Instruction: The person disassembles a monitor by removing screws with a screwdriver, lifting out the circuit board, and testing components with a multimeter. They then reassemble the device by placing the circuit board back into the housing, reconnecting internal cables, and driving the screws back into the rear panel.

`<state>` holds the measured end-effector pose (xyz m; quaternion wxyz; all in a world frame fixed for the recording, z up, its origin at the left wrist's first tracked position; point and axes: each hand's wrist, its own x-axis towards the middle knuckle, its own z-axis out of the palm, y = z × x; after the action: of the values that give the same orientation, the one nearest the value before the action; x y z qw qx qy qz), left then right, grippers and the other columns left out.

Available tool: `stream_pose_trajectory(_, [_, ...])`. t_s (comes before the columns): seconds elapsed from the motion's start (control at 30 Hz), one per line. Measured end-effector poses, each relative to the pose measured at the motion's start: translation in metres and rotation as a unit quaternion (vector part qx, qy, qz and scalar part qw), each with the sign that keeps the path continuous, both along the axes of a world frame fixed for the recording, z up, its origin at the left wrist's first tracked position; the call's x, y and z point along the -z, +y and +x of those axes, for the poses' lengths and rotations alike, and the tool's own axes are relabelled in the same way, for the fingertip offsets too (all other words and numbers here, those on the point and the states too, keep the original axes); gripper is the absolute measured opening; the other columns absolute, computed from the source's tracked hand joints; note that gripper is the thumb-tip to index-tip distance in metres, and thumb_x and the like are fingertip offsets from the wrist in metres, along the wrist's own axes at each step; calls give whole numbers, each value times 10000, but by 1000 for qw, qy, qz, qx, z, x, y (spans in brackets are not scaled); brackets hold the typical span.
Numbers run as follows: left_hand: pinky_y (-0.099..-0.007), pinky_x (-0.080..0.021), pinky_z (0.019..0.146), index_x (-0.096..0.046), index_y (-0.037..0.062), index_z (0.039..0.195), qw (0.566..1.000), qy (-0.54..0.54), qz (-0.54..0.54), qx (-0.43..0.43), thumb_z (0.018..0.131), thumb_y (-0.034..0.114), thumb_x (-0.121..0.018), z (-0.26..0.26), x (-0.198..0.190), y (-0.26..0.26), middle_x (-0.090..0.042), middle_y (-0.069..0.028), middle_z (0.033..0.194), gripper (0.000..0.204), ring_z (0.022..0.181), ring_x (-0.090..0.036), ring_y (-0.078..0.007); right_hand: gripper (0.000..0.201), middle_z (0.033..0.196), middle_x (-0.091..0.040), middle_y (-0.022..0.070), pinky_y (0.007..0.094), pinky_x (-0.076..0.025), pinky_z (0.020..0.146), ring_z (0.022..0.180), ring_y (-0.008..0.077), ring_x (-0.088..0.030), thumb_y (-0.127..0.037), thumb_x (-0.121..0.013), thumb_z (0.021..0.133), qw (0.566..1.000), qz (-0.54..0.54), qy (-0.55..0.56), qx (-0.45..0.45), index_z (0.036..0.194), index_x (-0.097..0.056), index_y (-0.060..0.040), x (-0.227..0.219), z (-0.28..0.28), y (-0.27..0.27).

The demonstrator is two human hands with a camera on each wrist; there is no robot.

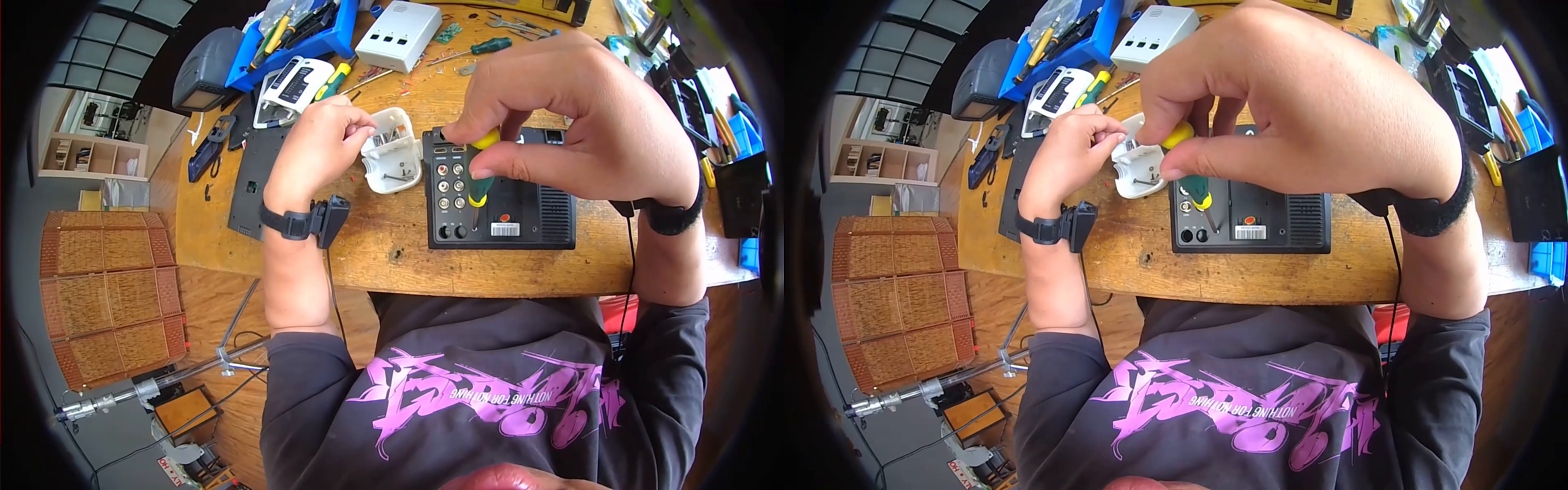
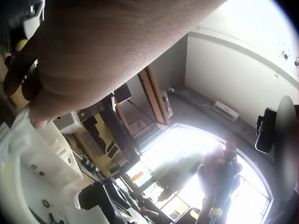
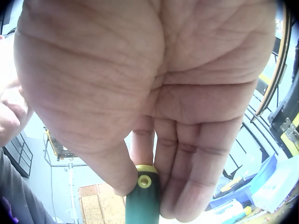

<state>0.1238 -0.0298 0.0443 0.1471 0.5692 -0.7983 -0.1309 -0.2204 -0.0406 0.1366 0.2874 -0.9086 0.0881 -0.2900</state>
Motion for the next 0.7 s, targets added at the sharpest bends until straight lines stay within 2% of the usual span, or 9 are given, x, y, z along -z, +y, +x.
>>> stream_pose_trajectory(0.07, [-364, -532, 726, -865, 3, 1096, 1000, -16, 7, -22, 983, 85, -836, -1, -4, 3, -667, -95, 862, 143, 767, -649, -211, 221, 1051, -817, 134, 353, -673, 820, 942, 273, -822, -41, -915, 926, 1000, -3, 5, 1, 1102, -808, 39, -1, 0, 0])
stream_pose_trajectory(0.4, [-366, -542, 726, -877, 19, 1107, 999, -22, 36, -23, 941, 88, -865, -3, -1, 0, -672, -96, 861, 180, 754, -656, -201, 204, 1041, -820, 127, 348, -664, 804, 925, 262, -821, -56, -914, 929, 1000, -1, 14, 2, 1086, -818, 31, -2, 1, 0])
stream_pose_trajectory(0.7, [-370, -562, 739, -835, -17, 1031, 999, 3, 20, -35, 952, 96, -868, -2, 6, 0, -700, -102, 884, 142, 765, -671, -202, 204, 1030, -821, 126, 349, -661, 796, 916, 266, -821, -57, -916, 923, 1000, 13, 8, 7, 1081, -818, 28, 4, 0, -2])
